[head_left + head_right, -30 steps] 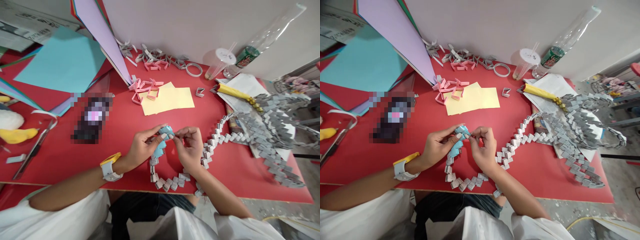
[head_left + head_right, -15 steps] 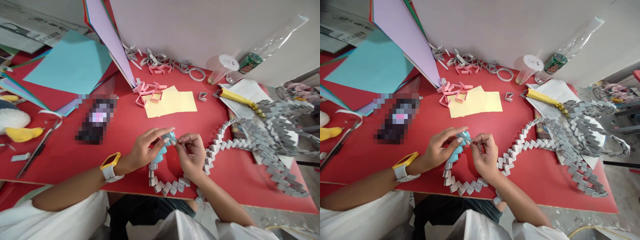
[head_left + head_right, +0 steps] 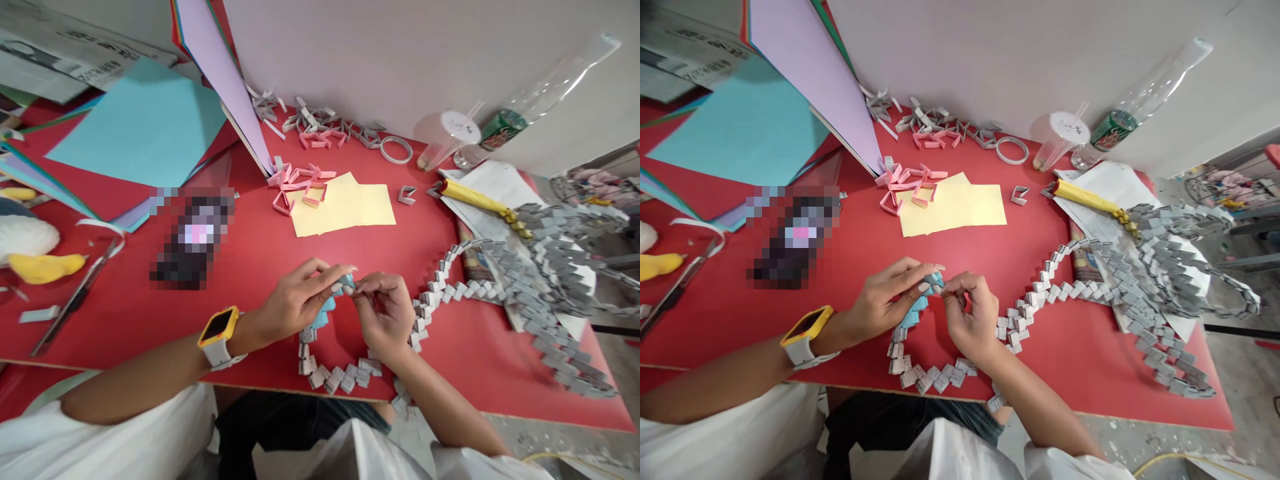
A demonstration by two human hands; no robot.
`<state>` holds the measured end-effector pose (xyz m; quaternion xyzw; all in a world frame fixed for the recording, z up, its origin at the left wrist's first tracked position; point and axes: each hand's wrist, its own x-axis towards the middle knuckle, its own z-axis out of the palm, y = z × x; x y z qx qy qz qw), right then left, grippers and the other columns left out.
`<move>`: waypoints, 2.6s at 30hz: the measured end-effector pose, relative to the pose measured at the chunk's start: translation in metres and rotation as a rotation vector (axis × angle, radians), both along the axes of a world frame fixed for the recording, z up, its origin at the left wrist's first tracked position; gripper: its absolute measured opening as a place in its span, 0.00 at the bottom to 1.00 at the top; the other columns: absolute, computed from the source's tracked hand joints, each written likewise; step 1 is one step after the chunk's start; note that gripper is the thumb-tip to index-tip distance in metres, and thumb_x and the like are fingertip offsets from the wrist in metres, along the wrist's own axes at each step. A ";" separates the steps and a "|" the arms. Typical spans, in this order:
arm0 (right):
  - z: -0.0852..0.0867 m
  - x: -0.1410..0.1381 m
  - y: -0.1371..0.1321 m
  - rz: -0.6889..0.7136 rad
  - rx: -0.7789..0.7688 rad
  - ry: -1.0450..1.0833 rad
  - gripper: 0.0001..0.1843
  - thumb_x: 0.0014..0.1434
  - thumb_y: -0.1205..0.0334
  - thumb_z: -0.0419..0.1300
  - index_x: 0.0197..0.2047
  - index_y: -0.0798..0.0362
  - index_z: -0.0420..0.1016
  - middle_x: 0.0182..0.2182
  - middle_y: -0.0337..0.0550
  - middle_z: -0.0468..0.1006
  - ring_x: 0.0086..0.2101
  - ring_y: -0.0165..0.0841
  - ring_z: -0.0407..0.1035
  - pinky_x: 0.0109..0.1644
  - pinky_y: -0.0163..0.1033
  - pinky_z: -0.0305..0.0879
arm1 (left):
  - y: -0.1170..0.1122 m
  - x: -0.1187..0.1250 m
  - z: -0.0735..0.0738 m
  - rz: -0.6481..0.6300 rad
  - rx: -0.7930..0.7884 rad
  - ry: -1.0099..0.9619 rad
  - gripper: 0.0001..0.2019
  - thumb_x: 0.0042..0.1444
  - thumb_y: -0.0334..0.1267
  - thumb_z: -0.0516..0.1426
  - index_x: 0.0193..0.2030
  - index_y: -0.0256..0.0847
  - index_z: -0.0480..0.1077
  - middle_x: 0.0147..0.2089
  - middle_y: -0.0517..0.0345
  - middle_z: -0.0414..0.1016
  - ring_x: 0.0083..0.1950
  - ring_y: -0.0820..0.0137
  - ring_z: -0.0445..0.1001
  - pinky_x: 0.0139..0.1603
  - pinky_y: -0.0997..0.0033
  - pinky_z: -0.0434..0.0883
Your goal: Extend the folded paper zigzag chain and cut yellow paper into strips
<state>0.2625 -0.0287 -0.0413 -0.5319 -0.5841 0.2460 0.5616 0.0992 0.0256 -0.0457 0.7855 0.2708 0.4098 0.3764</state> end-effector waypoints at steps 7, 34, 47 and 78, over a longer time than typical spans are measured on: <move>0.001 0.000 0.001 -0.015 0.022 0.094 0.15 0.55 0.79 0.59 0.36 0.48 0.65 0.28 0.34 0.72 0.28 0.26 0.69 0.31 0.32 0.66 | 0.001 0.003 0.012 -0.042 -0.824 -0.111 0.21 0.59 0.46 0.58 0.53 0.32 0.71 0.31 0.54 0.77 0.25 0.73 0.74 0.24 0.76 0.73; 0.018 0.023 0.018 0.429 0.071 -0.171 0.23 0.60 0.68 0.61 0.58 0.44 0.70 0.38 0.43 0.68 0.35 0.30 0.68 0.36 0.37 0.70 | 0.034 -0.014 0.019 -0.462 -1.009 0.014 0.12 0.55 0.42 0.62 0.39 0.33 0.79 0.29 0.53 0.79 0.24 0.76 0.72 0.24 0.81 0.68; 0.019 0.018 0.013 0.251 0.140 -0.305 0.14 0.60 0.71 0.59 0.47 0.48 0.75 0.35 0.44 0.75 0.35 0.32 0.73 0.37 0.37 0.73 | 0.031 -0.013 0.019 -0.474 -1.120 0.010 0.15 0.55 0.44 0.62 0.42 0.33 0.78 0.29 0.51 0.79 0.23 0.75 0.73 0.22 0.80 0.69; 0.007 0.020 0.018 0.271 -0.362 0.180 0.09 0.56 0.59 0.65 0.39 0.52 0.72 0.33 0.40 0.76 0.34 0.29 0.73 0.38 0.35 0.73 | 0.015 -0.007 0.016 -0.274 -0.783 0.159 0.13 0.57 0.42 0.59 0.38 0.30 0.76 0.21 0.59 0.69 0.20 0.80 0.59 0.19 0.81 0.57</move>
